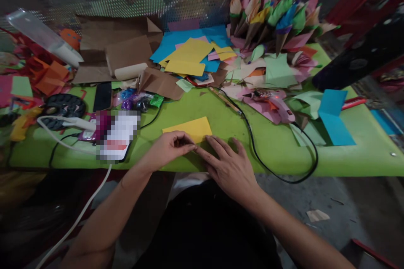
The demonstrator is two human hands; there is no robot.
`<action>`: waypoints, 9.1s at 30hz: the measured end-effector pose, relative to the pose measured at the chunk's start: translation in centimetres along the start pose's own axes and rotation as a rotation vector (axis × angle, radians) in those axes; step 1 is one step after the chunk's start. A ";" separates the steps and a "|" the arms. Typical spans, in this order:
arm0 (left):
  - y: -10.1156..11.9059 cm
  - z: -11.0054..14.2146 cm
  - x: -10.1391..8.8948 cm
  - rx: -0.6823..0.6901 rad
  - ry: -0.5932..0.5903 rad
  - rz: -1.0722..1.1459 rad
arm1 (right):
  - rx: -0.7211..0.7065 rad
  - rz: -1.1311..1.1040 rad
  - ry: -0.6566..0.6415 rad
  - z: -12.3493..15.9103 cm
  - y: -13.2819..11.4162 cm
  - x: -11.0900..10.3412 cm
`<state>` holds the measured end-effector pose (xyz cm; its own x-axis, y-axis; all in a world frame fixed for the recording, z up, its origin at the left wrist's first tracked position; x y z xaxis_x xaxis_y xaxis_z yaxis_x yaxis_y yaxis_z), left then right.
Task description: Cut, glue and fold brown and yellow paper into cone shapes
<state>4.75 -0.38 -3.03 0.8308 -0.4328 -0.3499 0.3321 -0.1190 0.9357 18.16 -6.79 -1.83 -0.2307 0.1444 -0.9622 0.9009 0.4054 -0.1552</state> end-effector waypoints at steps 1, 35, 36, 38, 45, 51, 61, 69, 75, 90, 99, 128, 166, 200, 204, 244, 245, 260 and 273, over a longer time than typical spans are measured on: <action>0.0 0.0 0.0 -0.003 0.002 -0.012 | -0.002 0.004 -0.002 0.0 0.0 0.0; 3.0 6.8 -6.0 0.223 0.235 -0.912 | 0.040 -0.035 -0.029 0.1 0.1 0.4; 2.6 6.4 -6.3 0.216 0.277 -0.940 | 0.041 -0.033 -0.026 0.1 0.1 0.4; 1.7 5.4 -6.6 0.188 0.303 -0.976 | 0.038 -0.032 -0.024 0.1 0.1 0.5; 0.7 4.1 -6.7 0.109 0.296 -0.778 | 0.038 -0.041 -0.011 0.2 0.1 0.5; 3.0 5.2 -6.6 0.236 0.455 -0.601 | 0.052 -0.103 0.087 0.0 0.7 -0.5; 8.6 7.8 -0.6 0.591 0.408 -0.784 | -0.044 -0.288 0.283 -1.9 -1.5 -4.6; 6.3 7.3 0.2 0.547 0.047 -0.861 | 0.096 -0.545 0.325 -1.7 1.5 -4.3; 3.5 6.3 0.3 0.465 -0.058 -0.906 | 0.137 -0.628 0.200 -2.0 2.9 -2.4; 2.6 5.2 -1.6 0.441 0.051 -0.616 | 0.066 -0.508 0.014 -1.8 4.6 -1.8; 1.4 3.8 -3.8 0.204 0.395 -0.689 | 0.323 -0.483 0.104 -3.6 6.0 -1.4; 0.6 2.1 -4.3 0.084 0.365 -0.770 | 0.183 -0.411 0.072 -4.1 4.2 -1.2; 3.3 2.5 1.1 0.480 -0.019 -1.089 | 0.261 -0.199 0.102 -3.8 4.2 -0.4; 0.9 8.1 -1.1 0.312 -0.021 -1.176 | 0.043 -0.108 0.038 1.4 2.0 -0.4; 0.9 8.2 -1.1 0.312 0.005 -1.173 | 0.034 -0.085 0.038 1.5 2.0 -0.2; 3.5 -0.3 0.8 0.353 -0.042 -1.082 | 0.105 -0.160 0.176 2.2 3.8 -1.9; 3.5 -0.7 0.8 0.351 -0.047 -1.080 | 0.113 -0.178 0.179 2.1 4.0 -2.0; 4.8 -0.2 0.2 0.489 0.090 -0.979 | 0.225 -0.500 0.262 -1.5 6.7 -3.7; 9.0 3.9 -0.7 0.820 0.303 -0.989 | 0.311 -0.882 0.123 -4.4 7.3 -2.4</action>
<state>5.39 -4.61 5.81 0.4975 0.3525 -0.7926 0.5767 -0.8170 -0.0014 23.64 -0.22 0.30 -0.8972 0.0022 -0.4416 0.4364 0.1576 -0.8859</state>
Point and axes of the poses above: each hand's wrist, its own z-axis away from the middle knuckle, its own x-axis out of the palm, y = z × x, the point moved 9 cm from there along -z, towards the middle knuckle, and after that the axes turned 11 degrees about x, right-handed, at the moved point
